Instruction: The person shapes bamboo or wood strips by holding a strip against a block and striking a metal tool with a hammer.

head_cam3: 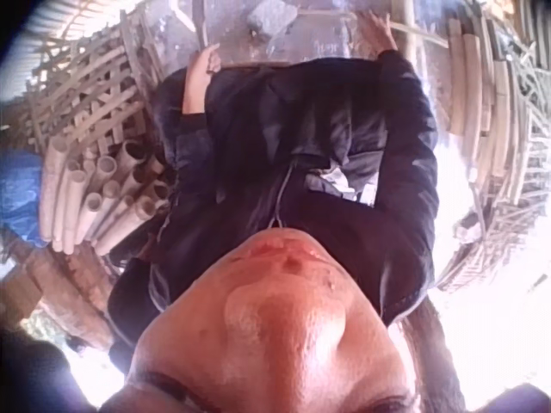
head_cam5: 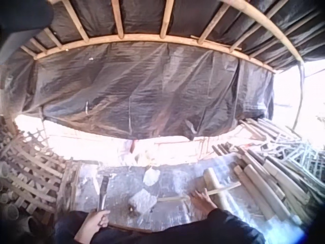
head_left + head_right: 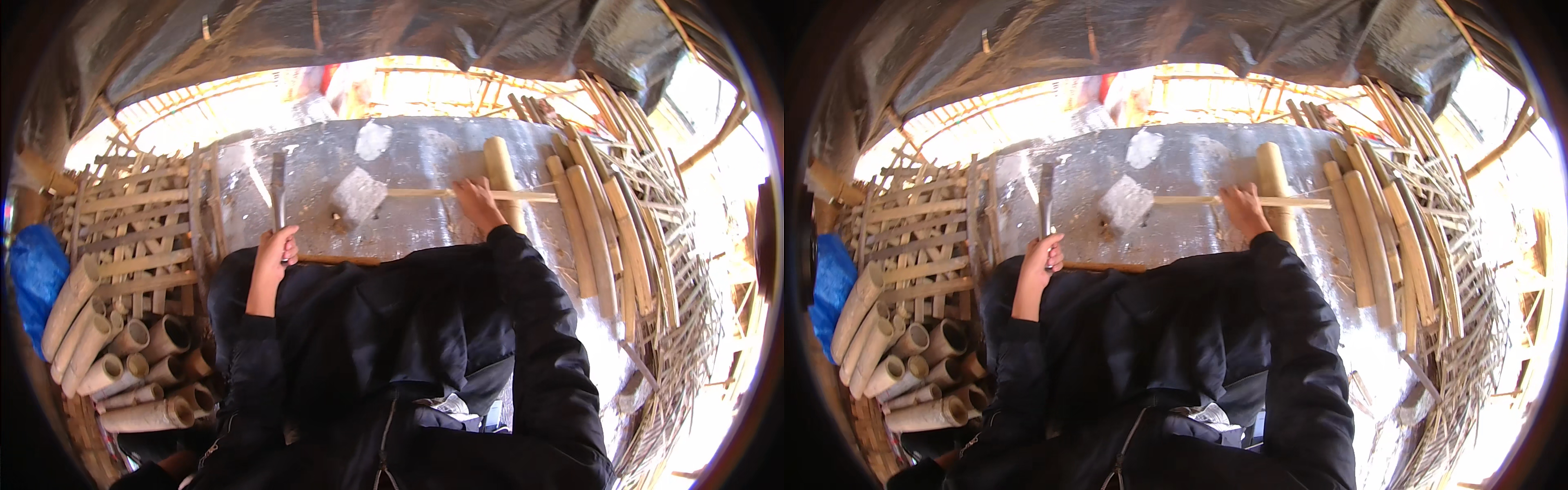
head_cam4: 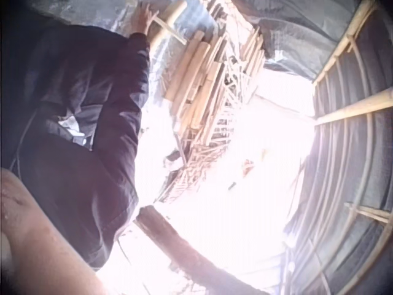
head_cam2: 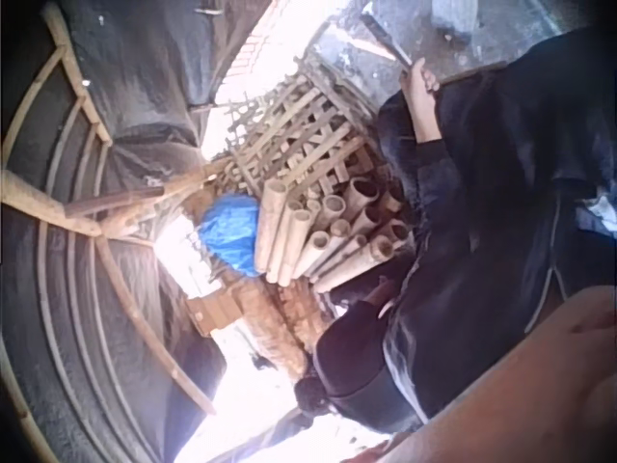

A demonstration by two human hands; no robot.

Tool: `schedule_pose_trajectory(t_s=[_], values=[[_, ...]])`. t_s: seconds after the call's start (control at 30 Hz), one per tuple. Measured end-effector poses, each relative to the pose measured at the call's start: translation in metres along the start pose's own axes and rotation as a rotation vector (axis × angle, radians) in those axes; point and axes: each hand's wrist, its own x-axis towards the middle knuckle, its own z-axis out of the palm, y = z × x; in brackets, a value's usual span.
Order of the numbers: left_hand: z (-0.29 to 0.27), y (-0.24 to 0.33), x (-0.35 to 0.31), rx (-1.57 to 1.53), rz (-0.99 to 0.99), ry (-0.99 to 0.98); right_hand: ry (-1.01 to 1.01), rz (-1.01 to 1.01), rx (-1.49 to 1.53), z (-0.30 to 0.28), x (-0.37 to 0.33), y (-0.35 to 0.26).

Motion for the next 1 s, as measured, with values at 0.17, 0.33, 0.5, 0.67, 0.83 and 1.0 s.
schedule_pose_trajectory(t_s=[0.17,0.33,0.5,0.67,0.83,1.0], values=[[0.002,-0.005,0.005,0.053,-0.027,-0.034,0.016,-0.005,0.057,-0.011,-0.009,0.001],[-0.022,-0.003,0.003,0.039,-0.029,-0.028,-0.054,0.109,0.145,-0.118,-0.027,0.041],[-0.035,-0.002,0.009,0.028,-0.009,-0.001,0.017,0.387,0.053,-0.272,-0.1,0.16],[-0.02,-0.026,0.034,0.107,-0.074,-0.072,0.05,1.218,-0.93,-0.324,-0.313,0.366],[-0.036,-0.013,0.019,0.16,-0.013,-0.035,-0.385,1.016,-0.381,-0.23,-0.338,0.312],[-0.038,-0.024,0.04,0.219,-0.035,-0.017,-0.248,0.687,0.108,-0.16,-0.279,0.142]])
